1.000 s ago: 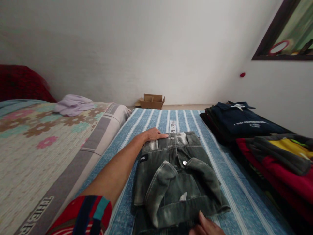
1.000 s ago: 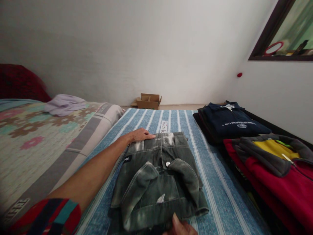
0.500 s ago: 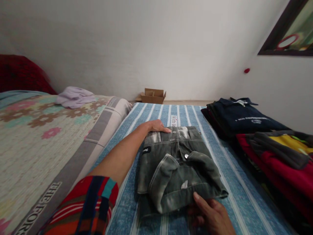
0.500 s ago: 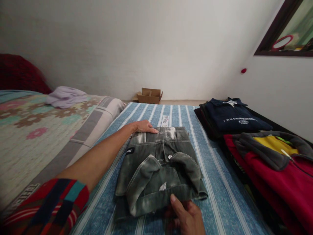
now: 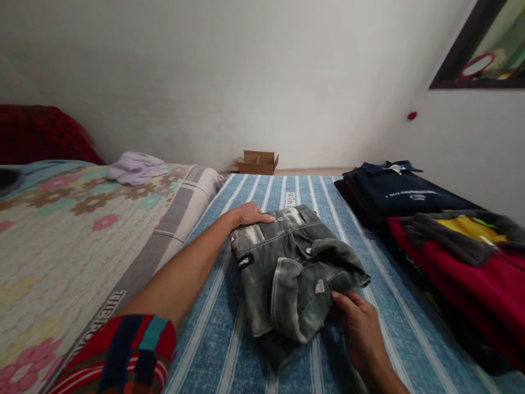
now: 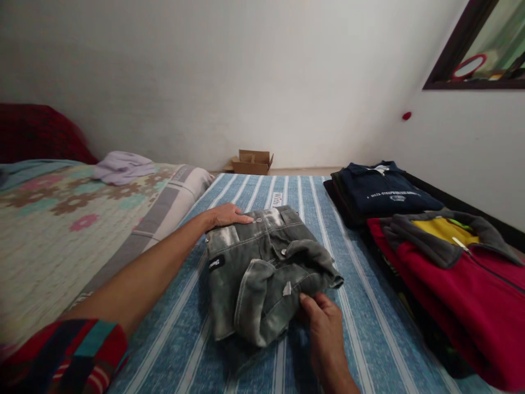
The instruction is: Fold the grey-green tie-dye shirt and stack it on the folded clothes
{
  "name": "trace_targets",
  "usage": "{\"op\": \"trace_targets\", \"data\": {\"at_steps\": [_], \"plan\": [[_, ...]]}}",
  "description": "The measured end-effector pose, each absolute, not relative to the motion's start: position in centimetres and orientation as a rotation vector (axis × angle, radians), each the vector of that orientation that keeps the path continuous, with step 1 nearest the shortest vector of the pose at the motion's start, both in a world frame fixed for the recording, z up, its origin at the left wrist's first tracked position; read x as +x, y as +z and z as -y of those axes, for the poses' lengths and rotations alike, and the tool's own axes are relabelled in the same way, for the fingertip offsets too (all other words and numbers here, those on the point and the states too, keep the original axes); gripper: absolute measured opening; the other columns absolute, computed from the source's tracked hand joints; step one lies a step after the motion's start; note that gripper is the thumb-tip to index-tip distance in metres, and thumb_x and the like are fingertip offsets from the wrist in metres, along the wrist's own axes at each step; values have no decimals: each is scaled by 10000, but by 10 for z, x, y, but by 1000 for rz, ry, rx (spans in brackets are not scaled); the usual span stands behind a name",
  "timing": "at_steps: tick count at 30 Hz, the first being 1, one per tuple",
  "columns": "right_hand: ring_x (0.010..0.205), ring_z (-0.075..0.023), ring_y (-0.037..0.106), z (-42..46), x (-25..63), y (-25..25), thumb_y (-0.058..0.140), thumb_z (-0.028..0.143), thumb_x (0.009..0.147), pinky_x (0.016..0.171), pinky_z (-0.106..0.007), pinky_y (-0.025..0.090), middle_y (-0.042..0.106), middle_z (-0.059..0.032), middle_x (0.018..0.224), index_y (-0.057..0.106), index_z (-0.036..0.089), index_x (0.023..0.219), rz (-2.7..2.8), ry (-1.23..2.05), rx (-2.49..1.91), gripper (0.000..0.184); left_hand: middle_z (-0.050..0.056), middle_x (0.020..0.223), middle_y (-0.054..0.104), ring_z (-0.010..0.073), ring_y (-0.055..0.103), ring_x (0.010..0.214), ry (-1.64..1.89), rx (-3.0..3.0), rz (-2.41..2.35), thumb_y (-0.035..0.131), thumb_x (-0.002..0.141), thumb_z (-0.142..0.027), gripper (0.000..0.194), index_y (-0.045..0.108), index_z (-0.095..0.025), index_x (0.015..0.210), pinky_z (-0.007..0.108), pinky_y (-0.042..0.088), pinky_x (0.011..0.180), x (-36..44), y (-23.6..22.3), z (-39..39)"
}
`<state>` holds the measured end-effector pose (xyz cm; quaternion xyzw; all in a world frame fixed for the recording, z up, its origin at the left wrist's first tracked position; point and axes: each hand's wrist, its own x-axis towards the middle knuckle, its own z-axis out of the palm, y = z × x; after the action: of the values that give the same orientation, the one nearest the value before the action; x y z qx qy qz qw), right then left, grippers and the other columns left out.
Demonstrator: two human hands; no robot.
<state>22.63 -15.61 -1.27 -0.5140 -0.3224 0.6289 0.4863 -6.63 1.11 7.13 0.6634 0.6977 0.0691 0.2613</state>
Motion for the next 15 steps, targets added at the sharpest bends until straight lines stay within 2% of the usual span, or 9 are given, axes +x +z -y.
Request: {"op": "trace_targets", "data": {"at_steps": [4, 8, 11, 15], "plan": [[610, -182, 619, 122, 243, -13, 692, 341, 647, 586, -266, 476, 684, 1, 685, 659, 170, 750, 905, 1537, -1188, 203, 55, 719, 681, 237, 627, 680, 537, 1342, -1871, 726, 473, -653, 557, 627, -152, 695, 287, 441, 545, -79, 61, 44], [543, -165, 601, 70, 262, -8, 688, 270, 588, 546, -256, 467, 661, 14, 608, 651, 175, 730, 962, 1607, -1175, 174, 71, 732, 690, 239, 651, 671, 865, 869, -1660, 805, 470, -532, 533, 614, -137, 773, 307, 495, 579, -68, 45, 112], [494, -166, 596, 41, 270, -9, 663, 225, 600, 505, -260, 470, 637, 9, 551, 605, 179, 659, 973, 1705, -1285, 94, 80, 781, 700, 242, 663, 709, 941, 665, -1483, 805, 511, -493, 523, 619, -131, 839, 322, 515, 629, -54, 35, 152], [454, -172, 592, 31, 273, -17, 639, 233, 668, 483, -279, 488, 610, -1, 508, 568, 180, 656, 960, 1766, -1374, 89, 48, 735, 685, 210, 646, 664, 927, 677, -1589, 788, 529, -517, 533, 601, -140, 856, 262, 460, 530, -52, 36, 168]]}}
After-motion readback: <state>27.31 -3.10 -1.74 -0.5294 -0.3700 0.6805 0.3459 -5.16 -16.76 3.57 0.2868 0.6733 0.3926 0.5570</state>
